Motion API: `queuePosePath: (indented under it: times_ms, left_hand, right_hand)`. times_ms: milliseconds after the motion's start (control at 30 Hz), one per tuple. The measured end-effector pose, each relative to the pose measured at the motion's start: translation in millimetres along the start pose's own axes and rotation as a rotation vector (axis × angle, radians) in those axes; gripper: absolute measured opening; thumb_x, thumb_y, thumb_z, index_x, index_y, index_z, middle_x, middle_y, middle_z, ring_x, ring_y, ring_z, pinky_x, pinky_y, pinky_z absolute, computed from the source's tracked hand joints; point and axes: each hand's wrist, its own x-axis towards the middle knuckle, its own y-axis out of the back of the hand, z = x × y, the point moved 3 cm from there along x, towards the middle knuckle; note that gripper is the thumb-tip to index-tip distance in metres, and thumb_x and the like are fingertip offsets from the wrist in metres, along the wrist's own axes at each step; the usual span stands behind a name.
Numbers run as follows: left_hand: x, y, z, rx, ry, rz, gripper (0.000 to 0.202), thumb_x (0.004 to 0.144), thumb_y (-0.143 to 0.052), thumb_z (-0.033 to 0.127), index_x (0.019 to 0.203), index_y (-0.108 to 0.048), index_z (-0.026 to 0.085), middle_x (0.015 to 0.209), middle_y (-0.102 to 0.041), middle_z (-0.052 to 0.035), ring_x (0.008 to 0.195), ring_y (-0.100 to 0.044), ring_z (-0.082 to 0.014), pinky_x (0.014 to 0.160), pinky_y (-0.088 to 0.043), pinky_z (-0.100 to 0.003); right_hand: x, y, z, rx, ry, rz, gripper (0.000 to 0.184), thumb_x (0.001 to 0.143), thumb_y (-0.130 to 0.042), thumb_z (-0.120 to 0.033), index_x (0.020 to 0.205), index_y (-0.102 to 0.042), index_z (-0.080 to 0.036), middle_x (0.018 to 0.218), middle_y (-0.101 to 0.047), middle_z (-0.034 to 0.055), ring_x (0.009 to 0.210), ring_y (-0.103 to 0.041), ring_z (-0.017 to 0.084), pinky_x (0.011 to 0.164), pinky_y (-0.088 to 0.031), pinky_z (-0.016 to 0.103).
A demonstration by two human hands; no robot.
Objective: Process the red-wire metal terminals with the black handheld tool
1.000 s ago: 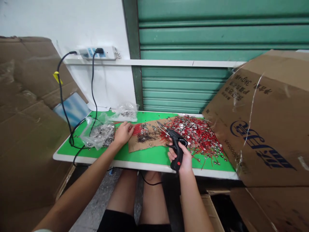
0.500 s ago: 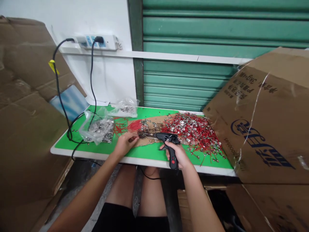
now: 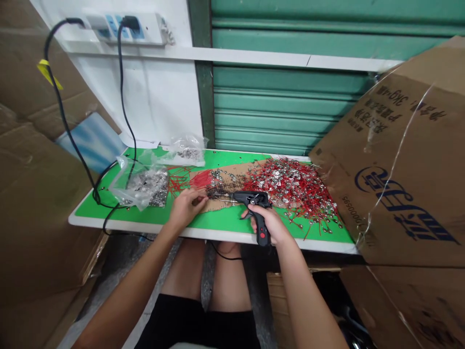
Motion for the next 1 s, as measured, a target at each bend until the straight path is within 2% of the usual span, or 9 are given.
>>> queuePosePath:
  times_ms: [233, 467, 767, 1000]
  left_hand:
    - [0.5, -2.2, -2.0, -0.019, -0.013, 0.012, 0.015, 0.091, -0.063, 0.029, 0.087, -0.073, 0.020, 0.086, -0.072, -0.0045, 0.085, -0.059, -0.0184, 0.084, -0.045, -0.031]
    - [7.4, -1.6, -0.7, -0.092, 0.047, 0.079, 0.013, 0.087, -0.067, 0.029, 0.083, -0.075, 0.020, 0.077, -0.066, -0.0037, 0.078, -0.056, -0.0169, 0.076, -0.043, -0.029]
    - [3.0, -1.9, -3.1, -0.090, 0.079, 0.077, 0.015, 0.087, -0.065, 0.031, 0.082, -0.075, 0.020, 0.070, -0.061, -0.0019, 0.073, -0.052, -0.0159, 0.075, -0.042, -0.029]
    - [2.4, -5.4, -3.8, -0.072, 0.055, 0.039, 0.018, 0.089, -0.063, 0.032, 0.084, -0.075, 0.020, 0.073, -0.062, -0.0024, 0.075, -0.053, -0.0161, 0.074, -0.041, -0.030]
  right_hand:
    - [0.3, 0.4, 0.8, -0.020, -0.012, 0.004, 0.042, 0.073, -0.070, -0.054, 0.073, -0.074, -0.013, 0.044, -0.050, 0.0010, 0.039, -0.042, 0.010, 0.038, -0.030, 0.022]
    - [0.5, 1.6, 0.8, -0.046, -0.019, 0.024, 0.041, 0.074, -0.068, -0.053, 0.069, -0.074, -0.014, 0.043, -0.051, 0.0026, 0.038, -0.043, 0.010, 0.037, -0.031, 0.023]
    - [0.2, 2.7, 0.4, -0.081, 0.012, 0.045, 0.039, 0.075, -0.068, -0.052, 0.064, -0.072, -0.015, 0.042, -0.053, 0.0035, 0.037, -0.045, 0.012, 0.036, -0.032, 0.023]
    - [1.0, 2.4, 2.3, -0.045, -0.025, 0.055, 0.038, 0.074, -0.070, -0.051, 0.063, -0.071, -0.015, 0.043, -0.052, 0.0028, 0.037, -0.043, 0.011, 0.036, -0.034, 0.023]
